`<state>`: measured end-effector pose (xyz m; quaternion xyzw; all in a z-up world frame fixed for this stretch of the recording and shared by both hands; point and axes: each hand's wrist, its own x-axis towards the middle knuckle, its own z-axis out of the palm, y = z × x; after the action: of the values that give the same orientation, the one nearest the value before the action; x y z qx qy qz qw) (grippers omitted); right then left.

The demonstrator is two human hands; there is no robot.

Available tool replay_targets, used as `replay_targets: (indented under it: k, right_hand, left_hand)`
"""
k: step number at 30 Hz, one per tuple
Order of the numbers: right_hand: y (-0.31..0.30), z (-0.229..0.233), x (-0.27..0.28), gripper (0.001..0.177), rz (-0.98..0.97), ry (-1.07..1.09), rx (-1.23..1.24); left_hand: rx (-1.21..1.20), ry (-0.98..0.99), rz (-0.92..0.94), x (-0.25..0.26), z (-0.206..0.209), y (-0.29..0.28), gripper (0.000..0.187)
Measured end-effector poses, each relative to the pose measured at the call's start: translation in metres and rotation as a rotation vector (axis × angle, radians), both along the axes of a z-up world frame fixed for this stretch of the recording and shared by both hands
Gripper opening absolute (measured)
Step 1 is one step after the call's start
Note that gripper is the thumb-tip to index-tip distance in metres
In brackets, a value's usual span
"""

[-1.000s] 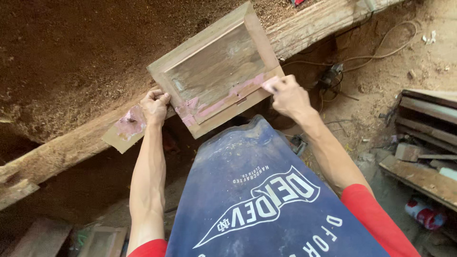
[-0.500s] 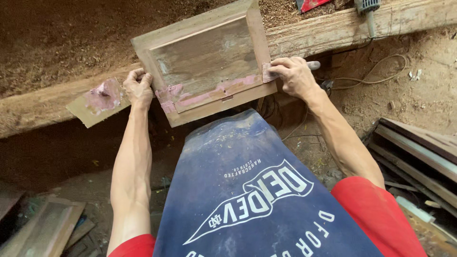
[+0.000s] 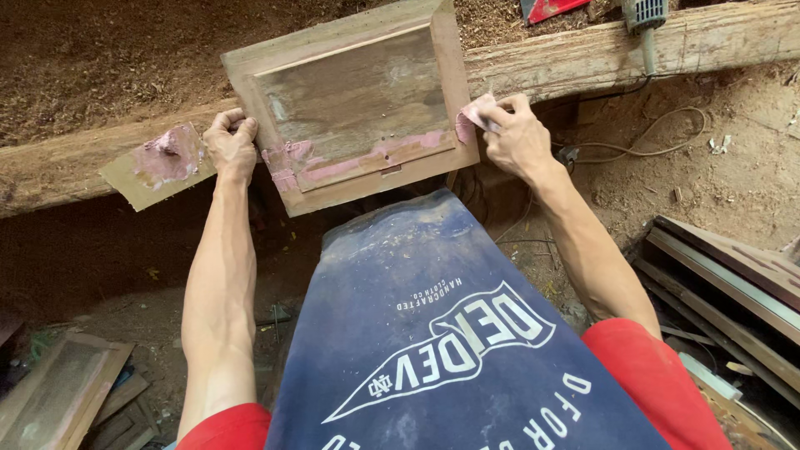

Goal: The person sands a rectangular wooden frame using a pink sanding block, focusing on the edges and corners. They repeatedly dip the sanding block into a pink paste on a separate board before continuing to sand the frame. The person moves the frame around the workbench and briefly places it on the floor before resuming the task.

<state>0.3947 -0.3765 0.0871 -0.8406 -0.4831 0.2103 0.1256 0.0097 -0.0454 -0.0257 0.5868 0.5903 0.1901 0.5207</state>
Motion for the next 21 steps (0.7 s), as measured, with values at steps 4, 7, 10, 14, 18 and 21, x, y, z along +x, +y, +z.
replay_targets:
  k: [4,7,10,14,18,21]
  right_hand:
    - [0.009,-0.004,-0.014,0.025,-0.007,0.002,-0.073]
    - [0.002,0.001,-0.024,0.025,0.031,-0.016,-0.104]
    - [0.000,0.007,-0.031,0.023,0.081,-0.061,-0.183]
    - [0.002,0.018,-0.028,0.030,0.180,-0.122,-0.303]
    - [0.007,0.025,-0.006,0.052,0.330,-0.143,-0.347]
    - [0.012,0.025,0.006,0.065,0.442,-0.216,-0.274]
  left_hand:
    - [0.016,-0.008,-0.017,-0.004,-0.011,0.003,0.019]
    - [0.012,-0.045,-0.020,-0.009,-0.019,0.003,0.018]
    - [0.016,-0.067,-0.021,-0.011,-0.025,0.005,0.019]
    - [0.030,-0.034,-0.021,-0.010,-0.023,0.006,0.020]
    - [0.005,0.003,0.004,-0.006,-0.013,0.003,0.020]
    - [0.033,-0.010,-0.022,-0.002,-0.006,0.002,0.019]
